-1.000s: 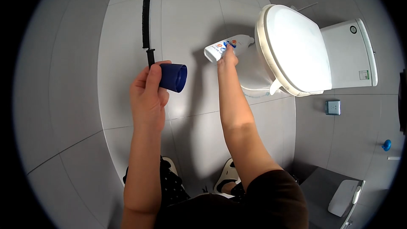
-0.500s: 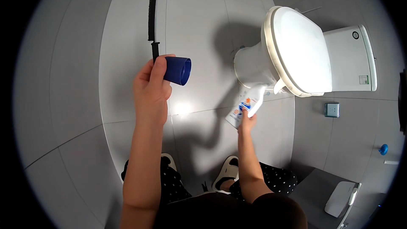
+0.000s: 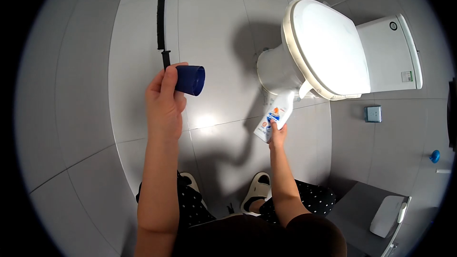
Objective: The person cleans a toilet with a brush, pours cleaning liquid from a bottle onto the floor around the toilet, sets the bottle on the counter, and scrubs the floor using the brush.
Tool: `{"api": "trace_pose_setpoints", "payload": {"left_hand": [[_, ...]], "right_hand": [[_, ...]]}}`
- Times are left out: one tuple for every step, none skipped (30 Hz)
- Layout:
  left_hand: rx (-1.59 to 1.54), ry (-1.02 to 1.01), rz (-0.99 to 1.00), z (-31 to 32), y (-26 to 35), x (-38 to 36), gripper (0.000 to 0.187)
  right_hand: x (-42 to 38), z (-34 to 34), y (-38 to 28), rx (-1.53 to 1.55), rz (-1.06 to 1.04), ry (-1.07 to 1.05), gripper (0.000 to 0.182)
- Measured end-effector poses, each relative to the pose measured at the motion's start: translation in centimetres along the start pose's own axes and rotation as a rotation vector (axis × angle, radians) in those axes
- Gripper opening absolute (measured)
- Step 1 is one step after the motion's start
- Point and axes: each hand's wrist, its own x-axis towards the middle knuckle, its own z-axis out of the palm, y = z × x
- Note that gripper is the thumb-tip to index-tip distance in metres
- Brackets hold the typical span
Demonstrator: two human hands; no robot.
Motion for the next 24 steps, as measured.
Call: {"api": "trace_pose_setpoints", "payload": {"left_hand": [[0.003,0.016,-0.012,0.0,-0.1,0.0,0.040],[0.006,0.029,-0.027,0.0,-0.1,0.0,0.040],[0.010,0.021,-0.030,0.0,-0.1,0.0,0.040],[0.010,0.016,-0.022,0.0,-0.1,-0.1,0.041],[0.011,0.010,-0.012,0.1,0.0,-0.2,0.041],[0.014,-0.002,-0.013,0.1,0.1,-0.2,0.041],[0.019,-0.022,0.000,0.1,0.1,-0.2,0.041],[0.024,-0.038,0.013,0.2,0.2,-0.3,0.041],[0.029,-0.044,0.016,0.3,0.2,-0.4,0.041],[0.026,-0.046,0.008,0.4,0.2,-0.5,0.041],[0.020,-0.046,0.000,0.5,0.2,-0.5,0.042],[0.023,-0.047,0.005,0.5,0.5,-0.7,0.042],[0.028,-0.053,0.002,0.4,0.4,-0.7,0.042],[0.032,-0.060,-0.001,0.4,0.4,-0.7,0.043],[0.033,-0.063,0.000,0.6,0.4,-0.8,0.043],[0.037,-0.054,-0.004,0.7,0.4,-0.9,0.043],[0.043,-0.044,-0.008,0.8,0.6,-0.9,0.043],[0.046,-0.049,-0.007,0.8,0.7,-1.0,0.043],[0.040,-0.050,-0.005,0.9,1.0,-1.2,0.040],[0.032,-0.054,-0.002,1.0,1.1,-1.2,0.037],[0.036,-0.058,0.001,1.1,1.1,-1.2,0.037],[0.035,-0.050,-0.005,1.1,1.2,-1.3,0.037],[0.032,-0.042,-0.011,1.1,1.1,-1.3,0.037],[0.035,-0.045,-0.010,1.0,1.0,-1.1,0.037]], "right_hand": [[-0.3,0.8,0.3,-0.005,0.015,-0.030,0.032],[-0.7,1.6,0.6,-0.010,0.030,-0.058,0.032],[-1.1,2.4,1.0,0.002,0.026,-0.090,0.033],[-1.5,3.2,1.3,0.015,0.021,-0.120,0.034],[-2.0,3.8,1.3,0.020,0.041,-0.150,0.035],[-2.2,4.4,1.5,0.059,0.050,-0.174,0.035],[-2.9,5.1,1.2,0.102,0.086,-0.194,0.036],[-3.6,5.7,0.7,0.145,0.123,-0.218,0.037],[-3.8,5.8,0.6,0.150,0.129,-0.252,0.036],[-3.8,6.0,0.6,0.159,0.127,-0.250,0.036],[-3.7,6.2,0.4,0.141,0.161,-0.265,0.035],[-3.8,6.4,0.3,0.122,0.196,-0.282,0.035],[-3.4,6.6,0.3,0.085,0.178,-0.282,0.032],[-2.7,6.9,0.2,0.089,0.176,-0.281,0.032],[-1.8,7.3,0.1,0.074,0.209,-0.267,0.032],[-0.9,7.7,-0.1,0.059,0.242,-0.252,0.032],[-0.1,8.2,-0.4,0.017,0.238,-0.257,0.028],[1.0,8.6,-0.2,0.030,0.262,-0.245,0.028],[1.7,9.0,-0.3,0.028,0.270,-0.232,0.029],[2.4,9.2,-0.1,0.025,0.275,-0.219,0.031],[3.1,9.3,0.3,0.031,0.273,-0.219,0.031],[3.7,9.3,0.7,-0.022,0.241,-0.197,0.033],[4.1,9.1,1.3,-0.075,0.208,-0.175,0.035],[4.2,8.9,1.4,-0.071,0.208,-0.175,0.035]]}}
